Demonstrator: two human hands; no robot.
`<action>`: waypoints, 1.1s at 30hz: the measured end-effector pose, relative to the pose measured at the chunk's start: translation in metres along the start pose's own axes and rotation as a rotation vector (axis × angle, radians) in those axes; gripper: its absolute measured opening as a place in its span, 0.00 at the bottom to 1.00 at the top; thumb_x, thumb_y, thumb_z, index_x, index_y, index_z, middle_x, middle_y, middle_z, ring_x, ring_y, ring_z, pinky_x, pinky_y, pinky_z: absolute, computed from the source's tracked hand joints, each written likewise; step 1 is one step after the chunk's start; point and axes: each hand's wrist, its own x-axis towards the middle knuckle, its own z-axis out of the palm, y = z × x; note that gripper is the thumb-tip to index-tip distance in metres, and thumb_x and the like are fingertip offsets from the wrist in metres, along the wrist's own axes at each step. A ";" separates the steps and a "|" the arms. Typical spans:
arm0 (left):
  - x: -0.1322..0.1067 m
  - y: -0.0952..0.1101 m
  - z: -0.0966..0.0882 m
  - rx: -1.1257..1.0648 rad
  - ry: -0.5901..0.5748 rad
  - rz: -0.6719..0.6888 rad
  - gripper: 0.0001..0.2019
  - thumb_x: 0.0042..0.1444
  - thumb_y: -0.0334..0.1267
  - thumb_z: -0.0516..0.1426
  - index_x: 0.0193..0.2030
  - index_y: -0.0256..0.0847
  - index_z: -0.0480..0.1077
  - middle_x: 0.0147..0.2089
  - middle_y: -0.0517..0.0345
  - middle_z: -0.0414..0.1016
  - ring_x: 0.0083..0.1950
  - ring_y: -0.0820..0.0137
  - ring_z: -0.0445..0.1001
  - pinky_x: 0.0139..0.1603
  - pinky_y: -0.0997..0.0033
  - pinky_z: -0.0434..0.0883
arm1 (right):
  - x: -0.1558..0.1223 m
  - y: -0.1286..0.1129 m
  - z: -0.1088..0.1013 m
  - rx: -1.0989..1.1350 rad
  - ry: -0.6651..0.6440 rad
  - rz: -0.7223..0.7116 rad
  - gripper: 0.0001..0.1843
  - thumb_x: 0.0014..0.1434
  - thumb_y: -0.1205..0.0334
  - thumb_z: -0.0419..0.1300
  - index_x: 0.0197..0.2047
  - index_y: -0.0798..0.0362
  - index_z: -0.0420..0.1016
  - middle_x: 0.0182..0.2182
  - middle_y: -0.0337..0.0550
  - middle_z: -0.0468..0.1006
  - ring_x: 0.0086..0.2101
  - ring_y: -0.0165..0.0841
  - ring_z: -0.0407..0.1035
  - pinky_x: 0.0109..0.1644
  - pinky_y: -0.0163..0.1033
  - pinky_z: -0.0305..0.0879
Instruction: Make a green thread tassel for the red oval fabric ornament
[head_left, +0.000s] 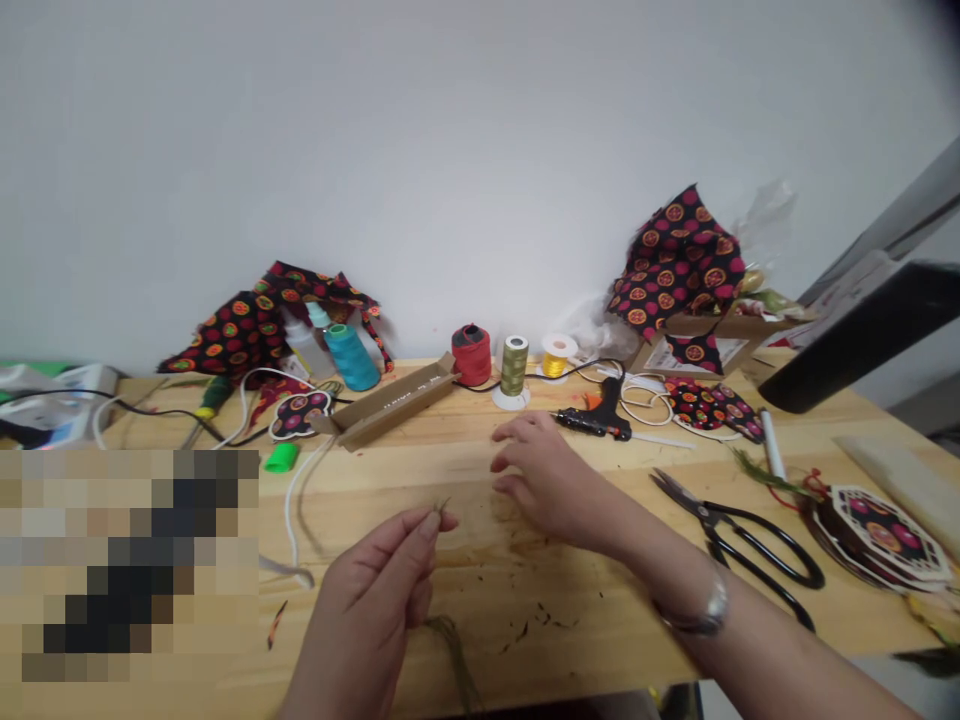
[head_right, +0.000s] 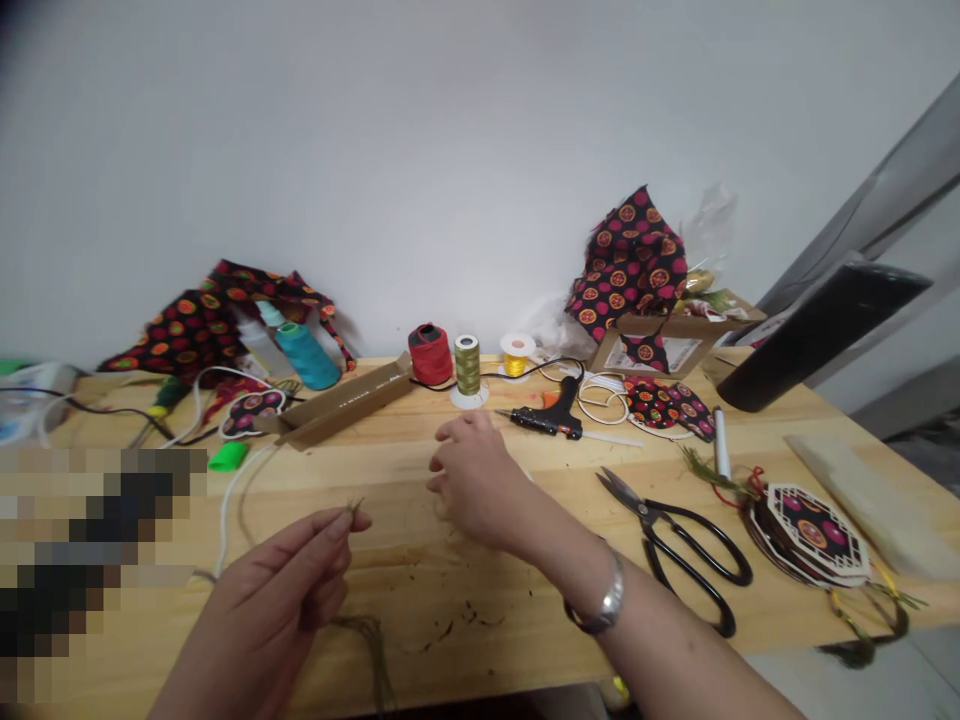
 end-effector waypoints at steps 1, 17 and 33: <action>-0.001 0.001 -0.001 -0.002 0.007 0.000 0.12 0.47 0.44 0.63 0.34 0.36 0.77 0.17 0.69 0.55 0.19 0.80 0.48 0.17 0.80 0.46 | 0.008 -0.001 0.007 -0.011 -0.028 -0.013 0.07 0.55 0.69 0.58 0.33 0.58 0.77 0.45 0.52 0.71 0.48 0.41 0.56 0.51 0.46 0.58; 0.003 -0.005 -0.001 -0.108 0.003 -0.040 0.11 0.47 0.43 0.64 0.34 0.37 0.77 0.18 0.69 0.56 0.19 0.80 0.48 0.17 0.79 0.47 | 0.010 -0.012 0.019 0.218 0.048 0.129 0.06 0.53 0.71 0.60 0.26 0.56 0.75 0.40 0.45 0.71 0.43 0.34 0.63 0.48 0.39 0.61; 0.014 -0.004 0.022 -0.212 -0.073 -0.178 0.10 0.46 0.40 0.65 0.29 0.33 0.78 0.21 0.61 0.67 0.18 0.82 0.51 0.16 0.83 0.50 | -0.046 -0.051 0.045 0.186 0.760 0.067 0.08 0.55 0.72 0.58 0.29 0.52 0.75 0.29 0.43 0.65 0.35 0.36 0.59 0.38 0.43 0.58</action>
